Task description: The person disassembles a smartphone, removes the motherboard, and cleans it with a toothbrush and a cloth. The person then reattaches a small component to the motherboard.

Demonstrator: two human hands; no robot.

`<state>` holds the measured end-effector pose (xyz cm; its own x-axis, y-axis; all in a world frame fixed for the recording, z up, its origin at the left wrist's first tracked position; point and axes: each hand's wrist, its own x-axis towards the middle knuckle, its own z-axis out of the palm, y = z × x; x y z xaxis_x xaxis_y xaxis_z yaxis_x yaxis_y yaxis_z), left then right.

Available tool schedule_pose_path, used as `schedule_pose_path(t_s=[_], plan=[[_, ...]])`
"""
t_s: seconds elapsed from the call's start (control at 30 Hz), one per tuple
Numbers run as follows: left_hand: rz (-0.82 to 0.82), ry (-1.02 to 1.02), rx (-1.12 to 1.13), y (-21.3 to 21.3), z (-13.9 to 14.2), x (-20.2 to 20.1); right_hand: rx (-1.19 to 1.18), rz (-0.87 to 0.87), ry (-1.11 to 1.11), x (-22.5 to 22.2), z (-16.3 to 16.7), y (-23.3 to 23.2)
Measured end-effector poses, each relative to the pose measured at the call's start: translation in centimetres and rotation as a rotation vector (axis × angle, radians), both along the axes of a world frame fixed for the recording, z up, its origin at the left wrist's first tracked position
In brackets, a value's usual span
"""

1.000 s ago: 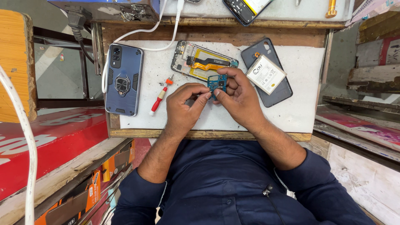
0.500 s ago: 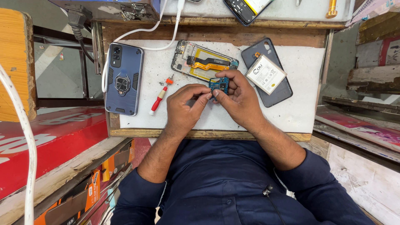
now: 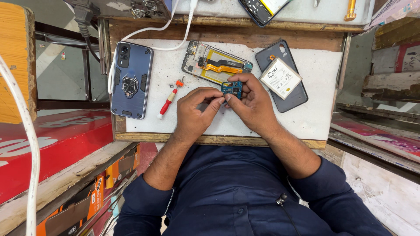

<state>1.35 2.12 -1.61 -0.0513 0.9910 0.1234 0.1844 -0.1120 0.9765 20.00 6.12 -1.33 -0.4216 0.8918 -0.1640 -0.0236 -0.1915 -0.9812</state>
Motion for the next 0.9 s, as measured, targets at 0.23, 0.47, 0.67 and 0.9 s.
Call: schedule_pose_path(t_s=[0.23,0.47,0.67,0.9], plan=[[-0.001,-0.003,0.013,-0.1,-0.2,-0.13,0.002,0.0,0.043,0.06,-0.16,-0.09],[-0.012,0.007,0.05,-0.16,-0.47,-0.2,0.018,0.003,0.023,0.24,-0.34,-0.25],[-0.015,-0.042,0.023,-0.29,-0.53,-0.21,0.028,0.017,0.043,0.43,-0.6,-0.24],[-0.002,-0.055,0.017,-0.32,-0.33,-0.11,-0.018,0.013,0.132,0.51,-0.56,-0.08]])
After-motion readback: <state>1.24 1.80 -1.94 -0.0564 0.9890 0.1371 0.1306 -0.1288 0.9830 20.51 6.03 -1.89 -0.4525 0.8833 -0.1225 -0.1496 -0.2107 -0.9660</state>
